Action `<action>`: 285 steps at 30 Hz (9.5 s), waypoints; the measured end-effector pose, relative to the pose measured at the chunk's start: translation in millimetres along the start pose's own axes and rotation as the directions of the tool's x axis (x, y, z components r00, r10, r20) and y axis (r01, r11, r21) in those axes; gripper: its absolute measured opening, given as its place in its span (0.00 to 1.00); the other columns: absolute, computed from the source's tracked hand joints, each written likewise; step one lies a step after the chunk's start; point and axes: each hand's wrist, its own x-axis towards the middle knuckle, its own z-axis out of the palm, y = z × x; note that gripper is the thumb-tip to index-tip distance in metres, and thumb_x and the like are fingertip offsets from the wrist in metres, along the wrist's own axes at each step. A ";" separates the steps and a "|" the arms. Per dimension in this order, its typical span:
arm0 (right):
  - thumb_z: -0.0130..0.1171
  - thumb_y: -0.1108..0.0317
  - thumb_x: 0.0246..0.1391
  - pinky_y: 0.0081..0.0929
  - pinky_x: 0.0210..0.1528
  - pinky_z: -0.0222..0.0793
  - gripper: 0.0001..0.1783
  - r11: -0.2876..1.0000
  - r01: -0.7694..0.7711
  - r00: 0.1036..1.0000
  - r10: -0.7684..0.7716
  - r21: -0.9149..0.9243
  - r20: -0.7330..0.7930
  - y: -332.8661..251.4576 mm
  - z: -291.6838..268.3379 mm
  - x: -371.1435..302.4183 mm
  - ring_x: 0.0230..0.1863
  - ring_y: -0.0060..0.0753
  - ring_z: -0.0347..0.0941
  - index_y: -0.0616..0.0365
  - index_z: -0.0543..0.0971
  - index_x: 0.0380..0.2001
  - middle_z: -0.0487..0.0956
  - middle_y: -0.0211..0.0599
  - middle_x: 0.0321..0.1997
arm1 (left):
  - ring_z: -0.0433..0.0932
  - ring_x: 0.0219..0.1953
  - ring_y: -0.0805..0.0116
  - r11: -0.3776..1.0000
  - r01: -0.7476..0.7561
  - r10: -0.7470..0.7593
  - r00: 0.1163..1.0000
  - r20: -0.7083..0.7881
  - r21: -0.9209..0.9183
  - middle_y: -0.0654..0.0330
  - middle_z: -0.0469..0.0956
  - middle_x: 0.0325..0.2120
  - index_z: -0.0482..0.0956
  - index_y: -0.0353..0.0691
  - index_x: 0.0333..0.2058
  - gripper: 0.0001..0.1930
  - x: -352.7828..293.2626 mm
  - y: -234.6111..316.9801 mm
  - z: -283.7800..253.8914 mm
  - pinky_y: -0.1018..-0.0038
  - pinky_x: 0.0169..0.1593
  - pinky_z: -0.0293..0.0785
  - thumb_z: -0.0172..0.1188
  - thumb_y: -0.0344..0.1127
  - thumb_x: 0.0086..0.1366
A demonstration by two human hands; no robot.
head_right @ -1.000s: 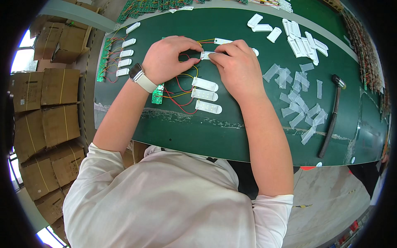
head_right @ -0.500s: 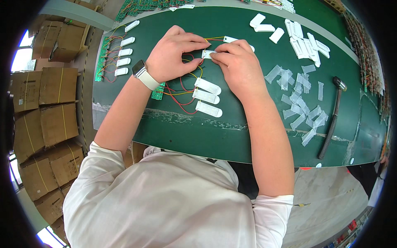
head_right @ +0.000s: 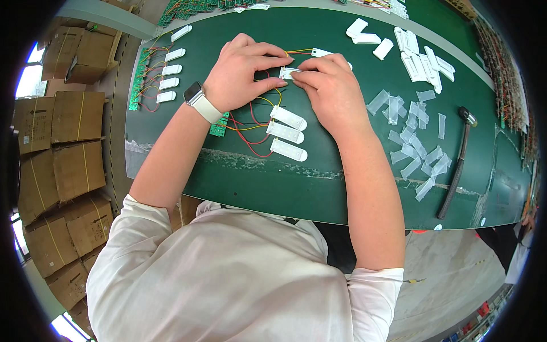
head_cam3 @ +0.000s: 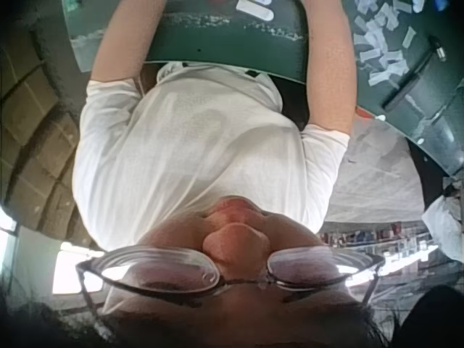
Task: The person assembles small electronic components by attaching white components to circuit boards, then securing plastic clips with a small hammer.
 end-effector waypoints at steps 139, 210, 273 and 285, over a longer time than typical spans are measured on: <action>0.75 0.63 0.50 0.37 0.56 0.73 0.15 0.950 -0.241 0.968 0.250 -0.198 0.025 -36.2 -55.5 10.7 0.53 0.42 0.77 0.52 0.89 0.42 0.85 0.35 0.46 | 0.56 0.74 0.41 0.997 0.083 -0.083 0.992 -0.093 -0.005 0.55 0.62 0.73 0.85 0.70 0.56 0.27 -6.2 -10.4 15.8 0.44 0.72 0.57 0.70 0.62 0.58; 0.53 0.66 0.73 0.13 0.27 0.50 0.16 0.780 -0.511 0.632 0.626 0.362 -0.457 -105.8 -109.3 -122.6 0.26 0.10 0.58 0.63 0.76 0.57 0.71 0.20 0.29 | 0.51 0.77 0.45 0.987 0.158 -0.156 0.985 -0.069 0.012 0.57 0.59 0.75 0.83 0.74 0.58 0.28 -11.3 -7.8 16.1 0.45 0.76 0.51 0.66 0.66 0.58; 0.74 0.72 0.50 0.37 0.53 0.75 0.33 0.934 -0.357 0.924 0.352 -0.011 -0.152 14.6 -29.6 -12.1 0.46 0.39 0.78 0.44 0.80 0.62 0.85 0.30 0.41 | 0.82 0.41 0.59 0.878 0.414 -0.404 0.910 0.091 -0.240 0.58 0.86 0.31 0.88 0.40 0.35 0.11 37.2 -5.2 -11.4 0.64 0.48 0.79 0.72 0.41 0.62; 0.72 0.69 0.52 0.36 0.54 0.76 0.20 0.971 -0.235 0.962 0.229 -0.029 -0.148 16.6 -23.0 -12.4 0.47 0.37 0.79 0.46 0.86 0.50 0.82 0.29 0.50 | 0.86 0.36 0.59 0.837 0.530 -0.447 0.806 0.387 -0.138 0.54 0.88 0.32 0.91 0.42 0.35 0.13 71.4 11.7 -3.1 0.65 0.45 0.81 0.74 0.45 0.59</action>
